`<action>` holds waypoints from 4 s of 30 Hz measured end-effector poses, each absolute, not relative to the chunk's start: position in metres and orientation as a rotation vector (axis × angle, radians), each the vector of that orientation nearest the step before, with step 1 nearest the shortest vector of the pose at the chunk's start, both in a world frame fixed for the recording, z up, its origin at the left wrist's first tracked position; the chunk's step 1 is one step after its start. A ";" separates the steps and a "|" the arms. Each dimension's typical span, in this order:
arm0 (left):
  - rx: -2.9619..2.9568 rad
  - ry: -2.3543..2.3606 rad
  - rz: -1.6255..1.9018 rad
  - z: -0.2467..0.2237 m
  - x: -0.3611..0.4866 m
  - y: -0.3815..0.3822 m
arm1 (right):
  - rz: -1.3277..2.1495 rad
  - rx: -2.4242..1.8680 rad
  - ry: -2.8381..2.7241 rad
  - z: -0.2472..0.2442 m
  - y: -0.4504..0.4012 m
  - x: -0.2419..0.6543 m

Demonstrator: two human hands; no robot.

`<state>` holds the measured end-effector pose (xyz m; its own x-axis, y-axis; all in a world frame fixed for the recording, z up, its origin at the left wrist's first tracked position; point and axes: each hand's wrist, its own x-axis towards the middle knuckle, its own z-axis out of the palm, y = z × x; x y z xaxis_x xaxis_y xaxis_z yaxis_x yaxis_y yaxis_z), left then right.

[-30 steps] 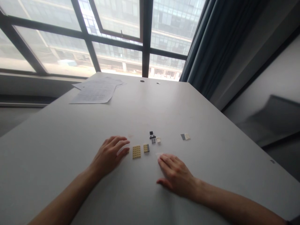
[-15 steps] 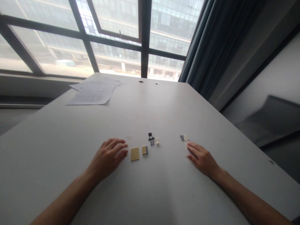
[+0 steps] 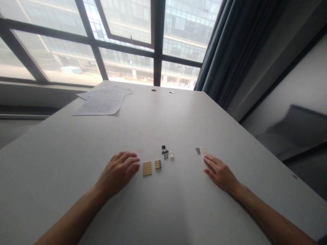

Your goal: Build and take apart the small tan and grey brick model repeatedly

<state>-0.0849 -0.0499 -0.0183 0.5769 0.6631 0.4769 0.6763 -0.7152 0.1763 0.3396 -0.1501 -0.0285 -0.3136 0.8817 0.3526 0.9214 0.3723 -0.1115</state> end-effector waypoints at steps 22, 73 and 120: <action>-2.786 -1.100 -0.719 -0.007 -0.101 -0.067 | -0.079 -1.228 -2.442 -0.010 -0.155 0.232; -3.175 -0.824 -0.507 -0.027 0.102 -0.106 | -0.247 -1.371 -2.424 -0.017 -0.146 0.311; -3.140 -0.893 -0.411 -0.022 0.068 -0.109 | -0.302 -1.368 -2.129 -0.013 -0.136 0.301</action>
